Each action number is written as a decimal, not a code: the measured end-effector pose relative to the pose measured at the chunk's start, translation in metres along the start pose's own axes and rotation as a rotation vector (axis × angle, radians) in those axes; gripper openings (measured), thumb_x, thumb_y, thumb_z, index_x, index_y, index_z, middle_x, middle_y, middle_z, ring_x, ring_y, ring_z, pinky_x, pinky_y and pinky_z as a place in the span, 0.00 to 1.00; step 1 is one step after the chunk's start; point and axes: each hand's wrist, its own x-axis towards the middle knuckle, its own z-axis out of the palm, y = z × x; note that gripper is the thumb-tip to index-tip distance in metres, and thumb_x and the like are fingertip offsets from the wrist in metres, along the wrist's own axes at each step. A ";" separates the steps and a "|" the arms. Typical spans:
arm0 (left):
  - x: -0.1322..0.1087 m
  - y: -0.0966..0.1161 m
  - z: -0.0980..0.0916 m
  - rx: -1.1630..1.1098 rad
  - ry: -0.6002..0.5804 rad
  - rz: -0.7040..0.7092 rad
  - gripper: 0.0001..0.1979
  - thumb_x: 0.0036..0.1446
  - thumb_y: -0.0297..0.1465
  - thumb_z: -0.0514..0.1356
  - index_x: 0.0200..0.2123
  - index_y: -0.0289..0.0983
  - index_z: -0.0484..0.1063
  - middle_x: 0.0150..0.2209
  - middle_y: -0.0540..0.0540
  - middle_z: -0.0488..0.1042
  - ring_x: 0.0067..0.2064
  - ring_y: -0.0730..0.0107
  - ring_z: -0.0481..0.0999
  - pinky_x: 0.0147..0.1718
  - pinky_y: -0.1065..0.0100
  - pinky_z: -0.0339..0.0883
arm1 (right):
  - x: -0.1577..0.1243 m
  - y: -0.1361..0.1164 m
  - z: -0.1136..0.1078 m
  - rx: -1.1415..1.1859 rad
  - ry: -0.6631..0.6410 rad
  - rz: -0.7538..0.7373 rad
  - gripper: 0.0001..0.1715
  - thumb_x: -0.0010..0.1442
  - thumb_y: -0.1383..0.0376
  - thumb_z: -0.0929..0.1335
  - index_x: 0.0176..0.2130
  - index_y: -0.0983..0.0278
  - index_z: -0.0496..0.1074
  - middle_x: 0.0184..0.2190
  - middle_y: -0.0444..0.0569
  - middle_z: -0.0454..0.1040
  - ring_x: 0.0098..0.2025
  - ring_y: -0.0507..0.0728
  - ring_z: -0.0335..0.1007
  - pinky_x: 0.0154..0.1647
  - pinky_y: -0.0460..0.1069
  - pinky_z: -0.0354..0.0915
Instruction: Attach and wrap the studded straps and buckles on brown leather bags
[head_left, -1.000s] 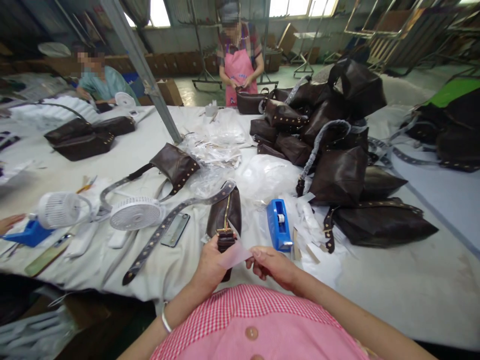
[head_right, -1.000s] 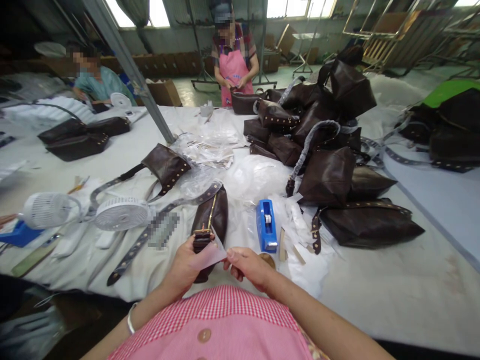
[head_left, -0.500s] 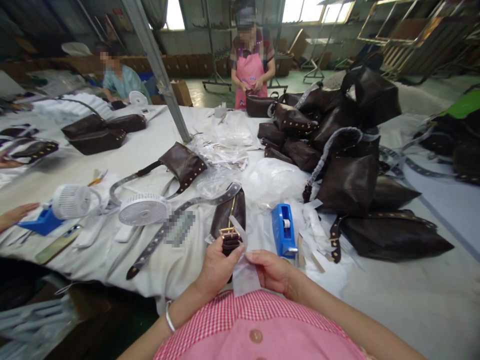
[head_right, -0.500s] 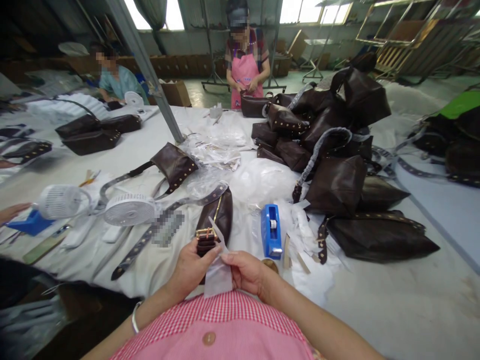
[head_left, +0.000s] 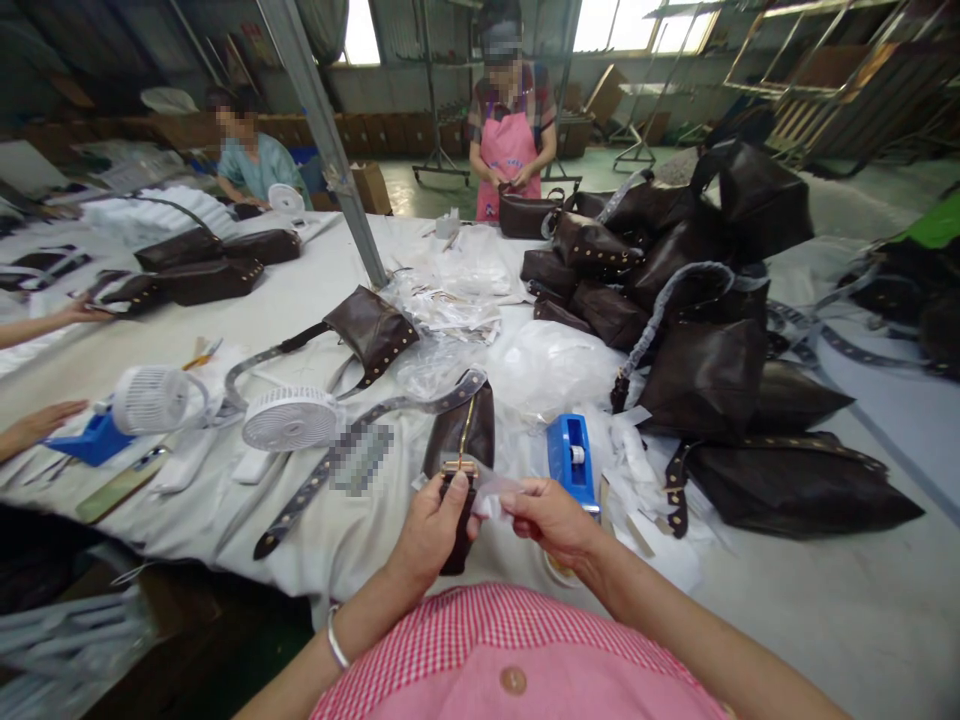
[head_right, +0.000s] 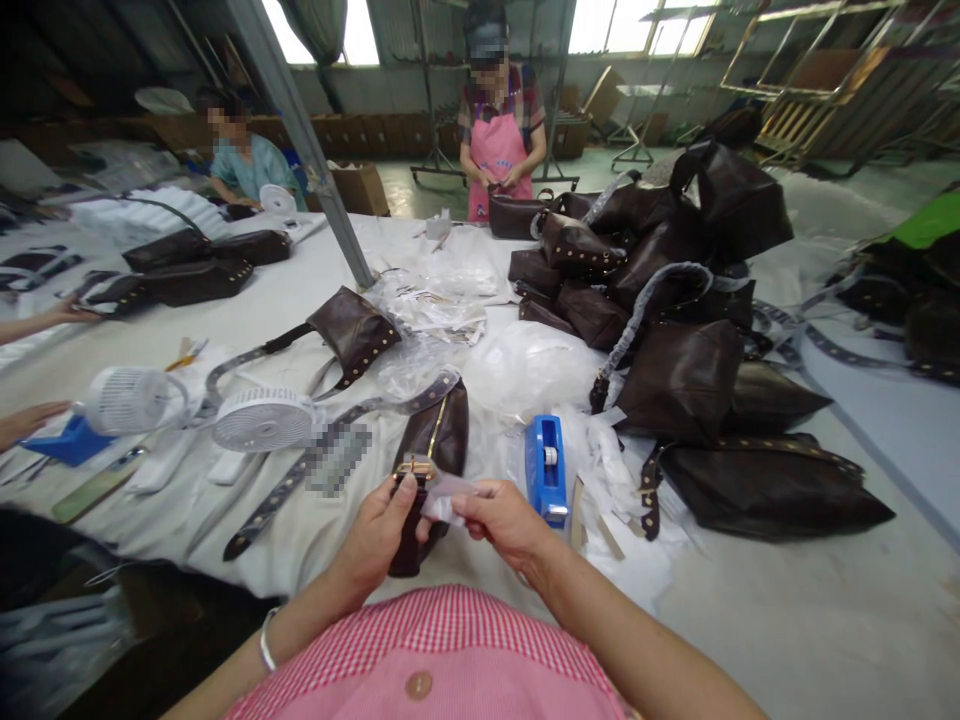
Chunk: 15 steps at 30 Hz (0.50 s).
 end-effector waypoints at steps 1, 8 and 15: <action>0.000 0.001 0.000 -0.033 -0.030 -0.008 0.24 0.62 0.49 0.51 0.46 0.36 0.70 0.22 0.51 0.74 0.20 0.72 0.69 0.20 0.73 0.62 | 0.004 -0.003 -0.002 0.066 0.044 -0.015 0.16 0.47 0.59 0.77 0.26 0.68 0.73 0.18 0.40 0.66 0.18 0.45 0.51 0.19 0.44 0.46; -0.004 0.011 0.008 -0.113 -0.161 -0.086 0.20 0.58 0.45 0.58 0.44 0.35 0.71 0.34 0.43 0.79 0.27 0.71 0.76 0.25 0.71 0.68 | 0.021 -0.012 -0.006 0.302 0.223 -0.005 0.18 0.49 0.58 0.76 0.26 0.66 0.68 0.19 0.39 0.66 0.17 0.45 0.53 0.17 0.42 0.49; -0.004 0.012 0.008 -0.025 -0.141 -0.108 0.16 0.59 0.42 0.58 0.35 0.34 0.73 0.31 0.43 0.78 0.25 0.72 0.76 0.25 0.72 0.67 | 0.025 -0.007 -0.002 0.419 0.176 0.084 0.16 0.52 0.58 0.74 0.26 0.66 0.69 0.20 0.40 0.67 0.17 0.44 0.54 0.17 0.42 0.50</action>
